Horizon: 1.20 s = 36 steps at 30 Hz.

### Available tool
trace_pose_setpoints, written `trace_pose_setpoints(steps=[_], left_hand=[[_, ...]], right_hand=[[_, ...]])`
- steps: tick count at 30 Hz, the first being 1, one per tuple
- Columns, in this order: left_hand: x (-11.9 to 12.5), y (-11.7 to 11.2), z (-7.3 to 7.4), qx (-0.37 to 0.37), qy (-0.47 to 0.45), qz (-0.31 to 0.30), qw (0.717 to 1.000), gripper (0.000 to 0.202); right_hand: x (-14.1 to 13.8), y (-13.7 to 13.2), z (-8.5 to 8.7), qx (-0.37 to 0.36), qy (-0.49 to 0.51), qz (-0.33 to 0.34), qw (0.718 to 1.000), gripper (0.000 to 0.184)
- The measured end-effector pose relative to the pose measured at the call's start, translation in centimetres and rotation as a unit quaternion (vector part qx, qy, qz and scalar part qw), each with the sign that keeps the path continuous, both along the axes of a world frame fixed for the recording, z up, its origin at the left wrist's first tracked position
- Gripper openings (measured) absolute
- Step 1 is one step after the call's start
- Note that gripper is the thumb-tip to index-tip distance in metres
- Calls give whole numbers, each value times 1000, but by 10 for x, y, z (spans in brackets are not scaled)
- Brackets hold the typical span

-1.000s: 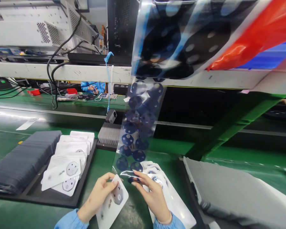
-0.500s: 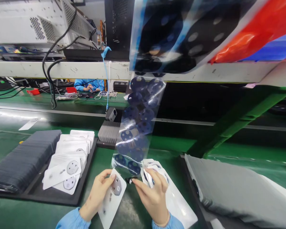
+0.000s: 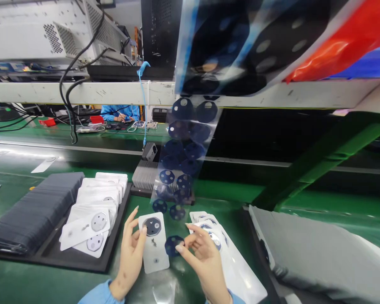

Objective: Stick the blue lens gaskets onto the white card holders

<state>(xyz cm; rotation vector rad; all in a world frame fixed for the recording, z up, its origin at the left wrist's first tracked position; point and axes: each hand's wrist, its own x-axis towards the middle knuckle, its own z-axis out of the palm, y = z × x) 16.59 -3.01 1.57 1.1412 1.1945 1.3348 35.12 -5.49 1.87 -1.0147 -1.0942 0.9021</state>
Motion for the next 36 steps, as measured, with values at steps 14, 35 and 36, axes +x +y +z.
trace_pose_setpoints(steps=[14,35,36], left_hand=[[12,-18,-16,-97,-159,-76,979,41],[16,-17,-10,-136,-241,-108,955,45],[16,-17,-10,-136,-241,-108,955,44]], right_hand=[[-28,-4,-14,-156,-1,6,988,29],[-31,0,-21,-183,17,-32,982,32],[-31,-1,-21,-184,17,-31,982,32]])
